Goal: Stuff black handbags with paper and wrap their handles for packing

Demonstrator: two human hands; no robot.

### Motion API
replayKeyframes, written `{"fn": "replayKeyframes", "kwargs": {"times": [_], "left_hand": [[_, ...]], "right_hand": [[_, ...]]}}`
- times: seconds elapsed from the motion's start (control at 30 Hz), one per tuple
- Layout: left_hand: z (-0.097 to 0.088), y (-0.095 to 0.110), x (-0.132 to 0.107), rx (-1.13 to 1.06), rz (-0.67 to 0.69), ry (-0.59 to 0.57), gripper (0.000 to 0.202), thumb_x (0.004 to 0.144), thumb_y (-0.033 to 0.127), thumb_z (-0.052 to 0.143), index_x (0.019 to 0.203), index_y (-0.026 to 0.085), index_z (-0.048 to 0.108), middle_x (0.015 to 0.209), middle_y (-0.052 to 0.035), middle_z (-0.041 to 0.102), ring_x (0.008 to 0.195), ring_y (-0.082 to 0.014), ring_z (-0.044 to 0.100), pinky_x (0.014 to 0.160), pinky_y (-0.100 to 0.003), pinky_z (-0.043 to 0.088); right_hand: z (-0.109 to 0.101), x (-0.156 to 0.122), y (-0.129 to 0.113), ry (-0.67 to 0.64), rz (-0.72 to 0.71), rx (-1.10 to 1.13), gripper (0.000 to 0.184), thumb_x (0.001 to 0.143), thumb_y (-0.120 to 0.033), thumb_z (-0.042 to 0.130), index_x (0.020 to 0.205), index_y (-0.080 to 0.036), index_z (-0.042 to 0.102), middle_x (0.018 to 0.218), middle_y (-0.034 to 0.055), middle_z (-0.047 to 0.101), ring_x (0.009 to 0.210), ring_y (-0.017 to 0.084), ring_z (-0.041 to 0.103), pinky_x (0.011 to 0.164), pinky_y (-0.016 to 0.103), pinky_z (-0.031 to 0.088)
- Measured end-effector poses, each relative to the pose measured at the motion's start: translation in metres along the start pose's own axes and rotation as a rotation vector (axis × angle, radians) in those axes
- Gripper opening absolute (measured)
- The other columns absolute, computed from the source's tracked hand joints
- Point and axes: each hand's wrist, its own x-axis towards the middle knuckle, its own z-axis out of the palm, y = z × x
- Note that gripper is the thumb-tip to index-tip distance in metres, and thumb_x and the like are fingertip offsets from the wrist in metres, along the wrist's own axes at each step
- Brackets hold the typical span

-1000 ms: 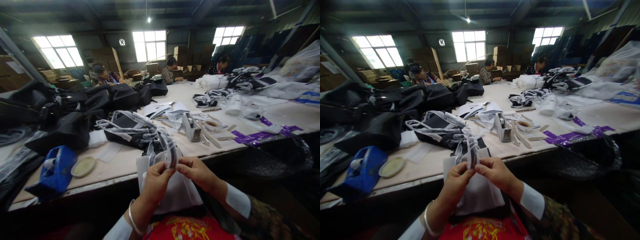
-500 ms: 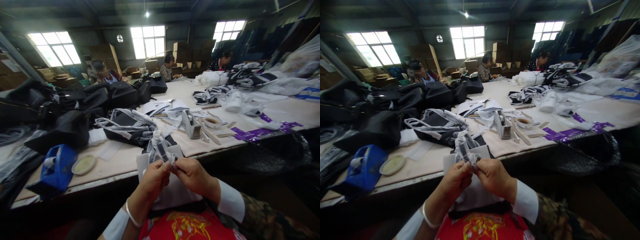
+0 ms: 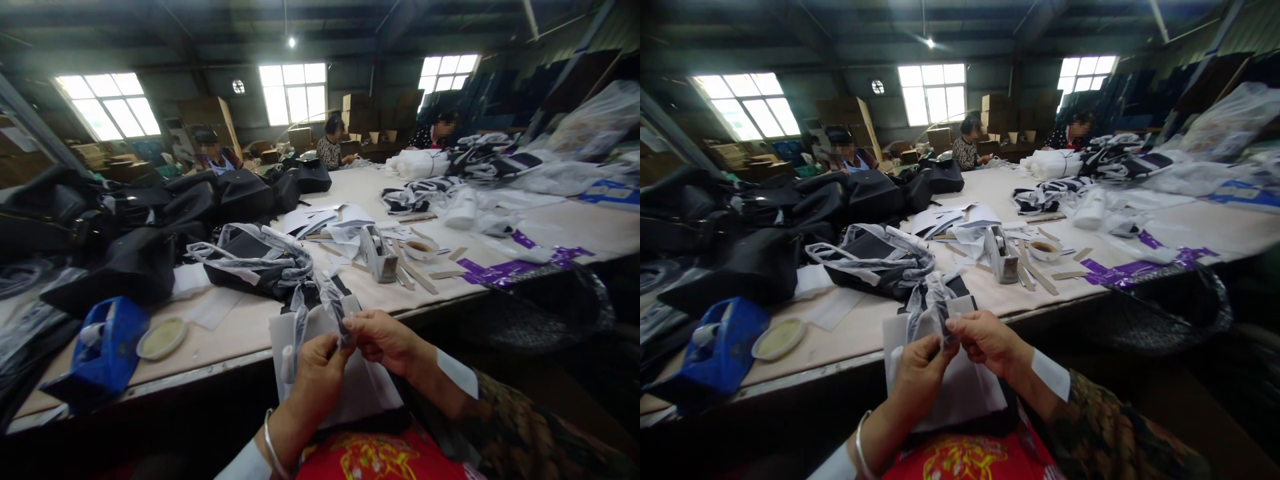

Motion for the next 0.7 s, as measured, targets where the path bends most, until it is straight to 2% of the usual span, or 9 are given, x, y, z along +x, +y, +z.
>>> {"fn": "replayKeyframes", "kwargs": {"times": [0.07, 0.13, 0.2, 0.27, 0.33, 0.4, 0.5, 0.6, 0.7], "left_hand": [[0.001, -0.001, -0.001, 0.048, 0.019, 0.025, 0.032, 0.088, 0.037, 0.064, 0.063, 0.016, 0.063, 0.06, 0.0027, 0.048, 0.059, -0.011, 0.038, 0.056, -0.025, 0.03], [-0.001, 0.0, -0.001, 0.067, 0.037, 0.016, 0.028, 0.087, 0.034, 0.064, 0.065, 0.016, 0.064, 0.061, 0.0017, 0.052, 0.06, -0.0116, 0.041, 0.057, -0.025, 0.032], [-0.008, 0.001, 0.0, 0.025, 0.031, -0.067, 0.023, 0.086, 0.034, 0.066, 0.071, 0.017, 0.068, 0.064, 0.0009, 0.056, 0.062, -0.0123, 0.044, 0.058, -0.025, 0.035], [-0.016, 0.001, 0.001, -0.106, -0.035, -0.205, 0.026, 0.085, 0.042, 0.067, 0.082, 0.016, 0.069, 0.062, 0.0015, 0.054, 0.059, -0.0118, 0.044, 0.057, -0.024, 0.036], [-0.022, 0.001, 0.003, -0.291, -0.136, -0.286, 0.038, 0.085, 0.055, 0.064, 0.084, 0.017, 0.064, 0.057, 0.0046, 0.048, 0.05, -0.0099, 0.039, 0.051, -0.024, 0.035], [-0.026, 0.001, 0.005, -0.404, -0.211, -0.28, 0.047, 0.085, 0.064, 0.059, 0.077, 0.018, 0.056, 0.051, 0.0075, 0.041, 0.044, -0.0083, 0.034, 0.046, -0.023, 0.032], [-0.026, 0.005, 0.006, -0.266, -0.235, -0.279, 0.052, 0.086, 0.067, 0.056, 0.064, 0.02, 0.048, 0.047, 0.0063, 0.041, 0.042, -0.0077, 0.034, 0.044, -0.023, 0.028], [-0.024, 0.01, 0.004, -0.099, -0.272, -0.308, 0.055, 0.086, 0.066, 0.056, 0.059, 0.019, 0.047, 0.047, 0.0044, 0.043, 0.042, -0.0069, 0.034, 0.042, -0.023, 0.023], [-0.017, 0.01, 0.002, -0.252, -0.367, -0.263, 0.048, 0.081, 0.065, 0.062, 0.07, 0.019, 0.052, 0.047, 0.0079, 0.04, 0.04, -0.0063, 0.029, 0.041, -0.022, 0.02]], "right_hand": [[0.005, 0.0, 0.0, 0.055, -0.06, -0.08, 0.049, 0.066, -0.054, 0.085, 0.067, -0.017, 0.052, 0.048, -0.0113, 0.033, 0.041, 0.003, 0.019, 0.041, 0.021, 0.009], [0.009, -0.002, 0.0, 0.066, -0.165, -0.175, 0.045, 0.071, -0.052, 0.081, 0.066, -0.015, 0.056, 0.05, -0.0076, 0.042, 0.044, 0.004, 0.029, 0.043, 0.021, 0.019], [0.009, -0.005, 0.0, 0.029, -0.287, -0.259, 0.039, 0.077, -0.05, 0.076, 0.072, -0.013, 0.062, 0.061, -0.0019, 0.056, 0.054, 0.008, 0.045, 0.052, 0.022, 0.035], [0.007, -0.009, 0.002, 0.015, -0.397, -0.402, 0.031, 0.084, -0.044, 0.07, 0.079, -0.014, 0.065, 0.074, 0.0017, 0.065, 0.067, 0.013, 0.054, 0.064, 0.025, 0.042], [0.003, -0.011, 0.005, 0.068, -0.51, -0.655, 0.026, 0.089, -0.037, 0.065, 0.077, -0.015, 0.063, 0.075, 0.0022, 0.065, 0.07, 0.015, 0.056, 0.066, 0.026, 0.042], [-0.001, -0.011, 0.01, 0.127, -0.651, -0.947, 0.026, 0.093, -0.032, 0.06, 0.073, -0.016, 0.058, 0.071, 0.0024, 0.061, 0.067, 0.015, 0.053, 0.062, 0.027, 0.038], [-0.006, -0.01, 0.013, 0.087, -0.829, -1.315, 0.02, 0.096, -0.024, 0.051, 0.077, -0.017, 0.055, 0.075, 0.0056, 0.06, 0.066, 0.016, 0.052, 0.062, 0.029, 0.036], [-0.01, -0.01, 0.01, -0.046, -0.851, -1.536, 0.013, 0.095, -0.018, 0.048, 0.085, -0.016, 0.055, 0.079, 0.0078, 0.062, 0.067, 0.018, 0.054, 0.062, 0.03, 0.037], [-0.011, -0.01, 0.007, -0.138, -0.837, -1.561, 0.012, 0.096, -0.018, 0.047, 0.088, -0.016, 0.055, 0.081, 0.008, 0.063, 0.069, 0.018, 0.055, 0.064, 0.029, 0.04]]}}
